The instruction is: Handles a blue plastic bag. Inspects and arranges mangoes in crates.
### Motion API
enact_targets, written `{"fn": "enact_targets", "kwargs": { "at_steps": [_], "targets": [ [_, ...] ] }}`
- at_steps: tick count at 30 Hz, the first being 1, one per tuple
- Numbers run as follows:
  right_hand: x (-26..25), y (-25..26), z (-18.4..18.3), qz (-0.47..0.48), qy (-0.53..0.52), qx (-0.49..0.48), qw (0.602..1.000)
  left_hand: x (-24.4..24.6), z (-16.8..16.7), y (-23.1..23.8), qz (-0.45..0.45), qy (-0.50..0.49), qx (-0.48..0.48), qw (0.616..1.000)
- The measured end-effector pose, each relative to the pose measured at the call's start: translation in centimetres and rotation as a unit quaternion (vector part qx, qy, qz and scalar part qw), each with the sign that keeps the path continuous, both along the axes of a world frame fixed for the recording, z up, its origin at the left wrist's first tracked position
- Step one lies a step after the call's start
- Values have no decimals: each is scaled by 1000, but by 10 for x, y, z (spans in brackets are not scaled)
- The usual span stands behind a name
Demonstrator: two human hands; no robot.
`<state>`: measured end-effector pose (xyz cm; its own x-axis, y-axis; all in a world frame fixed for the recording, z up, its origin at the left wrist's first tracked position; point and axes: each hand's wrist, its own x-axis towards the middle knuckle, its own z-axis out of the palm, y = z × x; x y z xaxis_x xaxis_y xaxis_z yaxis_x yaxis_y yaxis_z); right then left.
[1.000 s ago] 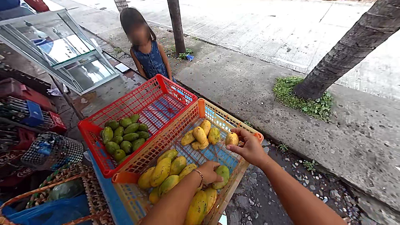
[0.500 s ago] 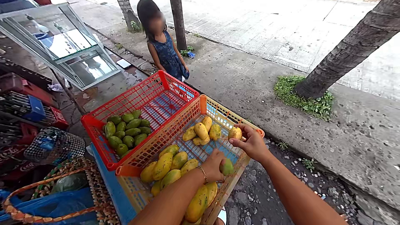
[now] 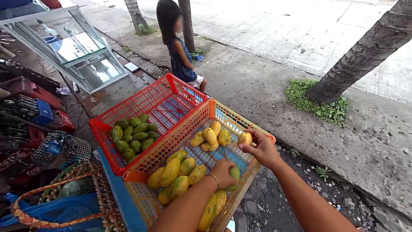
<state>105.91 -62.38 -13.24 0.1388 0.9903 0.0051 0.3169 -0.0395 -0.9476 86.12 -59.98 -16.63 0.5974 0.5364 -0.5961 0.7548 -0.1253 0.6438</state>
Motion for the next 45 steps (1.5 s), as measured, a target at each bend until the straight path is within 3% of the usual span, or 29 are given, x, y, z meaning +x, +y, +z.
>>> {"fn": "enact_targets", "kwargs": {
  "at_steps": [3, 14, 18, 21, 24, 27, 31, 35, 42, 45],
  "targets": [
    [1, -1, -1, 1, 6, -4, 1000, 7, 3, 1, -49, 24, 12, 998],
    [2, -1, -2, 5, 15, -5, 1000, 13, -2, 1, -54, 65, 2, 996],
    [2, 1, -3, 7, 29, 1, 1000, 10, -2, 12, -141, 60, -55, 987],
    [2, 1, -3, 5, 33, 10, 999, 10, 16, 37, -175, 46, -74, 981],
    [1, -1, -4, -4, 43, 20, 999, 26, 40, 62, -61, 26, 60, 996],
    [0, -3, -6, -14, 39, 23, 999, 51, 36, 80, 51, 76, 167, 982],
    [-2, -2, -5, -27, 27, 21, 999, 80, 22, 82, 15, 203, 176, 963],
    [-2, -3, -4, -32, 7, 6, 999, 85, 21, 77, -10, 234, 197, 952],
    [-2, -2, -2, -29, 9, 11, 999, 23, 32, 54, -191, 176, 154, 953],
    [-3, -2, -1, -25, -8, 10, 1000, -7, 23, 38, -210, 178, 133, 952]
  ]
}}
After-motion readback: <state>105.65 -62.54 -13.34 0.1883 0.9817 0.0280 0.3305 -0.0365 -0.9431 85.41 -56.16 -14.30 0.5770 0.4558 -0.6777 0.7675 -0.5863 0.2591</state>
